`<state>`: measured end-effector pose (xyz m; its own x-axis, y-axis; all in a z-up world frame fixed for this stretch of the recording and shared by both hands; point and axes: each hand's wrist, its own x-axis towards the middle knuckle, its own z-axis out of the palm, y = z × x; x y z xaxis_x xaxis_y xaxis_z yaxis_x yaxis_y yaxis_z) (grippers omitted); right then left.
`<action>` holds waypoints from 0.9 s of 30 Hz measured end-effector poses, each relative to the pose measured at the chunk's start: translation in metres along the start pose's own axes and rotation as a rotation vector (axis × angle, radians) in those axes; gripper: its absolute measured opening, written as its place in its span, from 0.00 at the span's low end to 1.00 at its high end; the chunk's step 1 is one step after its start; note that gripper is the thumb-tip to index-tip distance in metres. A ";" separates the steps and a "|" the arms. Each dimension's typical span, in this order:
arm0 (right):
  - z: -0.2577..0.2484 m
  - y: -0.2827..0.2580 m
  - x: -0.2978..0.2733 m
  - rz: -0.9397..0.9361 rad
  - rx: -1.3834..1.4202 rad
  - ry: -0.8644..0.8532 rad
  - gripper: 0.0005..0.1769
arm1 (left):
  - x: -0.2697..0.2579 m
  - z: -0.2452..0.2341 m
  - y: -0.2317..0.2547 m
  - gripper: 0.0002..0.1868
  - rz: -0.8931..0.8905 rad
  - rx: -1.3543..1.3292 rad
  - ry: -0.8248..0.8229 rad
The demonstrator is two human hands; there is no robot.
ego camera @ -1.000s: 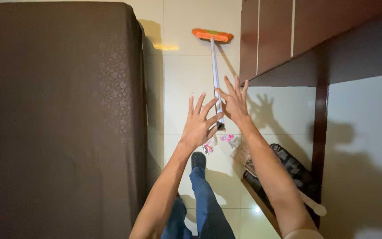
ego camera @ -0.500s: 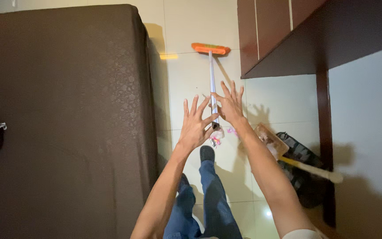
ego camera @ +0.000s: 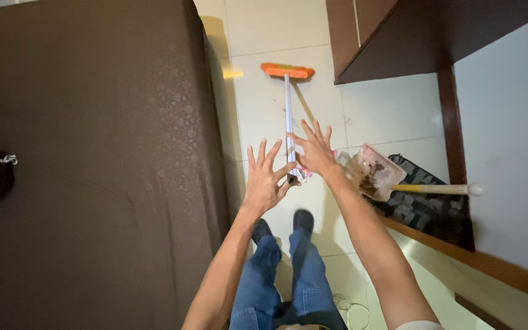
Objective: The person assembles a floor cleaning tool by sliding a long metal handle through the loops on the back of an orange squeegee head and securing the pieces together.
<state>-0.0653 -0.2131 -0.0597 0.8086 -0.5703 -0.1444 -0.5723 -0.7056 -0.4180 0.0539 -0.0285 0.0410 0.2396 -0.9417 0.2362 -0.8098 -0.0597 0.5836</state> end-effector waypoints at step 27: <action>-0.013 0.015 -0.071 -0.294 -0.093 0.141 0.26 | -0.059 -0.007 0.085 0.23 0.048 -0.086 0.089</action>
<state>-0.1326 -0.1886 -0.0443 0.9178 -0.3845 0.0985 -0.3324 -0.8802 -0.3386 -0.0248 0.0242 0.0822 0.2512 -0.9093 0.3318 -0.7737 0.0173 0.6333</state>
